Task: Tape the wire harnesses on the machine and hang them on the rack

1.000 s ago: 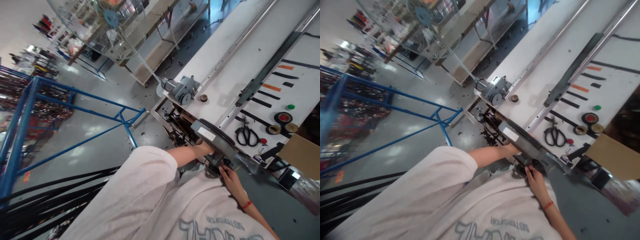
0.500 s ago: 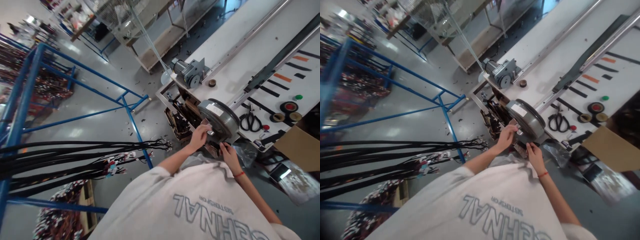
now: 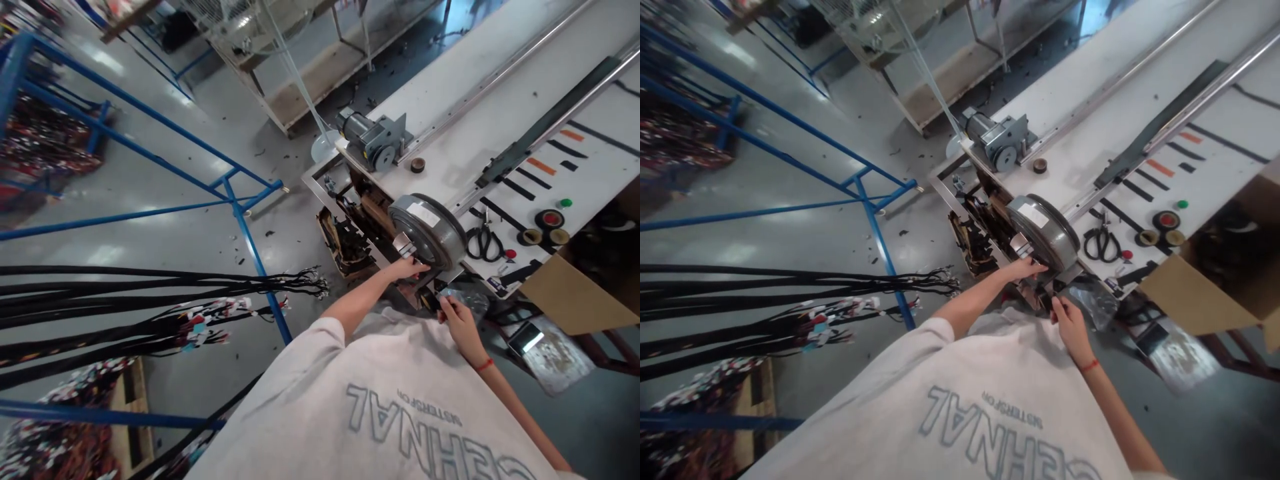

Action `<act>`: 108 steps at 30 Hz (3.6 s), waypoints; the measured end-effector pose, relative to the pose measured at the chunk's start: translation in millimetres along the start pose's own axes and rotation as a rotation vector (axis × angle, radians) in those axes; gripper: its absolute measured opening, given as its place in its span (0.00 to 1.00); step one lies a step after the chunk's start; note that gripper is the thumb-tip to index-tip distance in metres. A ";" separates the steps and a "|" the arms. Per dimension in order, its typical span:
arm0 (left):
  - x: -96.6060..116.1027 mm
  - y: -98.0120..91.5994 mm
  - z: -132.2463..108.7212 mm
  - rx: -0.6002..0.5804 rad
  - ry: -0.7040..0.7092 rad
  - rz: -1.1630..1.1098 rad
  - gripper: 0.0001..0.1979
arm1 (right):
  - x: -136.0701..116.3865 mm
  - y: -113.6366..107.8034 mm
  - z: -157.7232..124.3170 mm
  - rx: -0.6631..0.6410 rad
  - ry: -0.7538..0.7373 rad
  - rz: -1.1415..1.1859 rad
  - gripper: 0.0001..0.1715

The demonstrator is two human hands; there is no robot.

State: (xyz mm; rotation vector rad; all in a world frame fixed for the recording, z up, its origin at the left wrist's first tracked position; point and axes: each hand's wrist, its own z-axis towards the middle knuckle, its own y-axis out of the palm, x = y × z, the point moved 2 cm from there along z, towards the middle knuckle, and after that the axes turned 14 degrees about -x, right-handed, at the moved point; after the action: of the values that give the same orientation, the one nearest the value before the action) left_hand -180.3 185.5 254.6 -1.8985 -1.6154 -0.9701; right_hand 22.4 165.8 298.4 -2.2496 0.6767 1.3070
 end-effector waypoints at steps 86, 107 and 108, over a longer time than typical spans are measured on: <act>35.4 -41.8 -92.8 0.258 0.243 0.900 0.10 | -27.9 27.5 56.7 -0.017 -0.459 -1.019 0.33; -23.5 19.3 -24.2 0.574 0.246 -0.555 0.12 | -31.1 27.4 54.9 0.228 -0.240 -0.881 0.19; -24.0 20.1 -24.6 0.587 0.247 -0.569 0.12 | -32.3 27.2 54.6 0.218 -0.201 -0.899 0.19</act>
State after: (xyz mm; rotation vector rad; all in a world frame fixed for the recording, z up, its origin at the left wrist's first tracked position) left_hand -167.5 147.8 254.1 -0.9149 -2.0373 -0.7670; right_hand -44.3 183.3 298.7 -1.8320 -0.2561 0.9077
